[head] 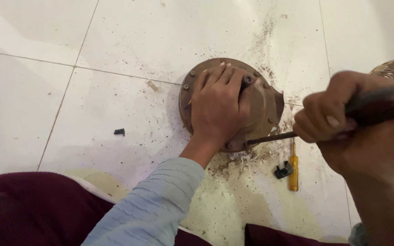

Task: The person scrapes and cleans the interior of a fan motor housing using a metal scraper and a screwdriver. They remove debris and residue from the motor casing and around the wires, then wipe the surface with their fingers.

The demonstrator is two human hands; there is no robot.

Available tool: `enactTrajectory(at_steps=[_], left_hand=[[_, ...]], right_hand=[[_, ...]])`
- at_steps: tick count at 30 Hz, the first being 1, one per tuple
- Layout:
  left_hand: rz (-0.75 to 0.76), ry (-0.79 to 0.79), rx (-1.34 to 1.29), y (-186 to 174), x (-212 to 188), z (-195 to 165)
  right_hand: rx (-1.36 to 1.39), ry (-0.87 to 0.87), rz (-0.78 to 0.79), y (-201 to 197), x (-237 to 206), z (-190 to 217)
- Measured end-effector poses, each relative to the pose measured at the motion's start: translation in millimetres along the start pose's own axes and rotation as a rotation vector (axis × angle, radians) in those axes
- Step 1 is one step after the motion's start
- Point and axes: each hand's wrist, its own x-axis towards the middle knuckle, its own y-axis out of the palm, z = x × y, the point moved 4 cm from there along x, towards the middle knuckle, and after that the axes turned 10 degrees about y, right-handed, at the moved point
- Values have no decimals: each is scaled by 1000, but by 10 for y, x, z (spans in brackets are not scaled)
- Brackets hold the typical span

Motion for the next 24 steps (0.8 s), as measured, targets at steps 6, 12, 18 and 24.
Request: enactTrajectory(at_steps=[6, 12, 18, 24], left_hand=[[-3, 29, -9, 7, -23, 1], [14, 32, 35, 86, -55, 30], [18, 7, 47, 118, -68, 23], [-25, 25, 46, 65, -68, 16]], right_hand=[[-147, 44, 389, 118, 109, 86], [-144, -146, 108, -59, 138, -21], [-88, -366, -472, 312, -467, -301], [-288, -299, -341, 458, -564, -63]])
